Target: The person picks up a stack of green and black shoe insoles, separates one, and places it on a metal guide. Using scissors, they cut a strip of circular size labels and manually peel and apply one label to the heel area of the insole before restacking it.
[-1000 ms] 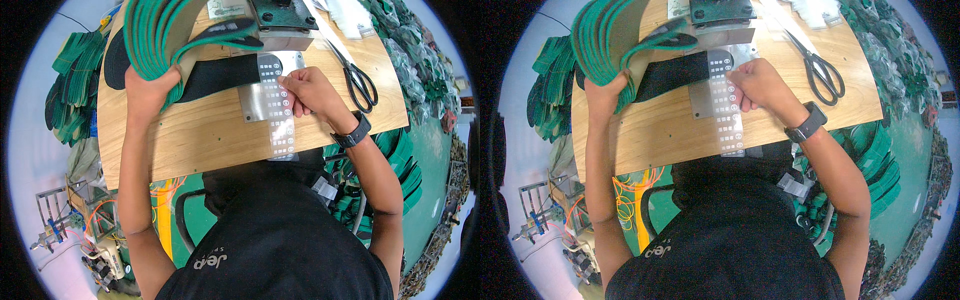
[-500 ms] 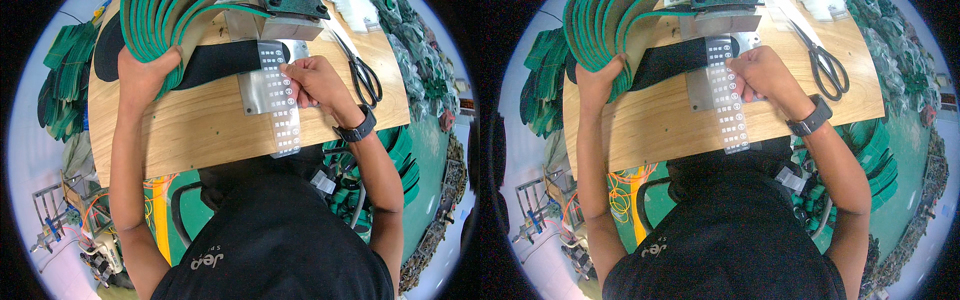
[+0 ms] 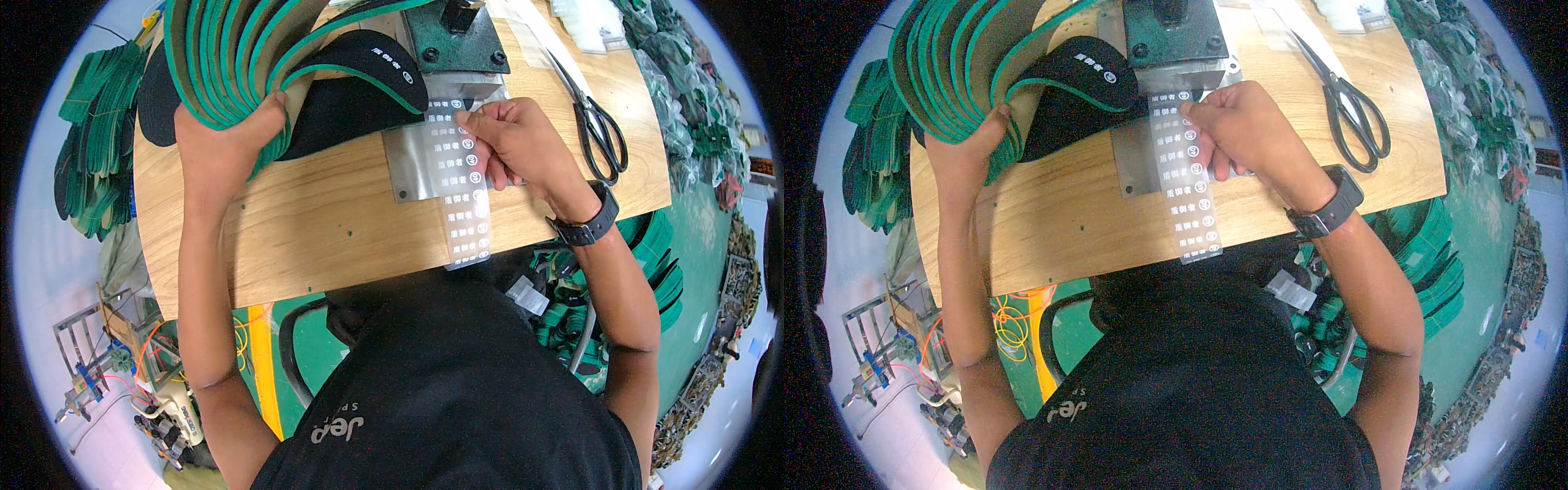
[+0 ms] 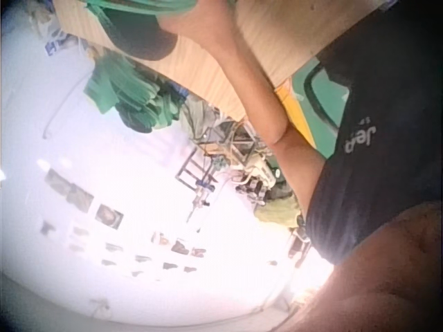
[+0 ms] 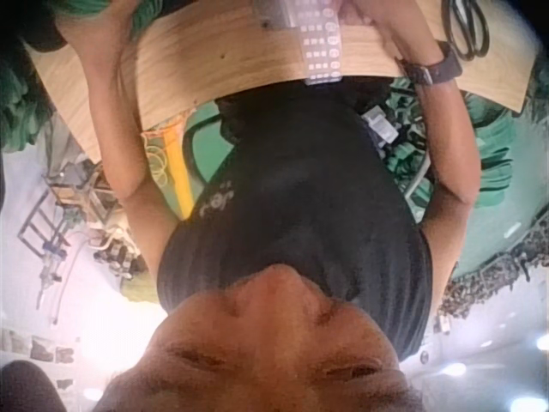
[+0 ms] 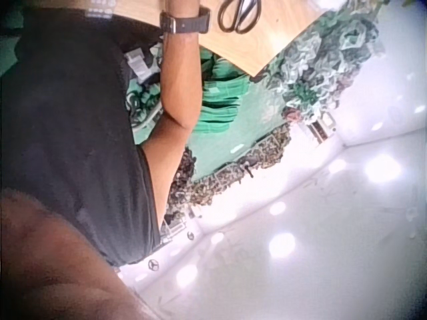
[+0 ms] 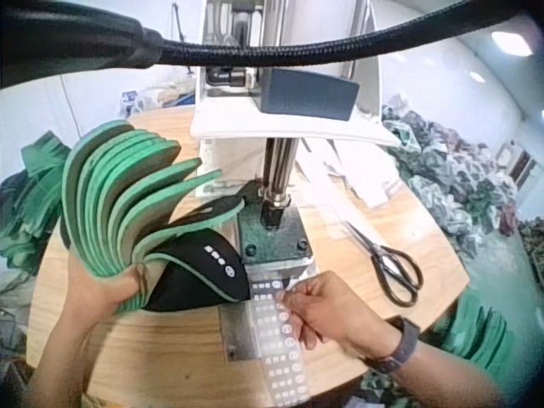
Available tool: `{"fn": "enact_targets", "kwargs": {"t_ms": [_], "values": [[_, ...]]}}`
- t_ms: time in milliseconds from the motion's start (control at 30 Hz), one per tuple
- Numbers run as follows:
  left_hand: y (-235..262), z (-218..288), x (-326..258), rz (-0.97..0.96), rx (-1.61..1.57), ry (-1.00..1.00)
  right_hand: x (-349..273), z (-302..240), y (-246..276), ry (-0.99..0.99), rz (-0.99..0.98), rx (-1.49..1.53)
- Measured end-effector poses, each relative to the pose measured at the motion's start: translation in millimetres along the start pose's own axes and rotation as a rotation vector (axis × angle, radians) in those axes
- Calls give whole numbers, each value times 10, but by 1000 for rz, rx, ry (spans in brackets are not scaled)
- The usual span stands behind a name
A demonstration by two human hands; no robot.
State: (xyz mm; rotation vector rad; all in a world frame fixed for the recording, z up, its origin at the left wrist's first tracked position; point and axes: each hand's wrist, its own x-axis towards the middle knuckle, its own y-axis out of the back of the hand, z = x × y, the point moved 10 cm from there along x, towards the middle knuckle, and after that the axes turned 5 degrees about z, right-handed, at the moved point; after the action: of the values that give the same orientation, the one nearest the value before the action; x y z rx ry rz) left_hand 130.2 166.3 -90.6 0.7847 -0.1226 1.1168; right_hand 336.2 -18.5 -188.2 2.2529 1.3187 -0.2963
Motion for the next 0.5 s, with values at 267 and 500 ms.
{"fn": "enact_targets", "kwargs": {"t_ms": [267,500], "values": [[-105,-10,-27,-59,-179,52,-67,1,40,29,44,152],[-140,58,-178,-172,-49,107,-221,-121,112,228,-16,49]]}}
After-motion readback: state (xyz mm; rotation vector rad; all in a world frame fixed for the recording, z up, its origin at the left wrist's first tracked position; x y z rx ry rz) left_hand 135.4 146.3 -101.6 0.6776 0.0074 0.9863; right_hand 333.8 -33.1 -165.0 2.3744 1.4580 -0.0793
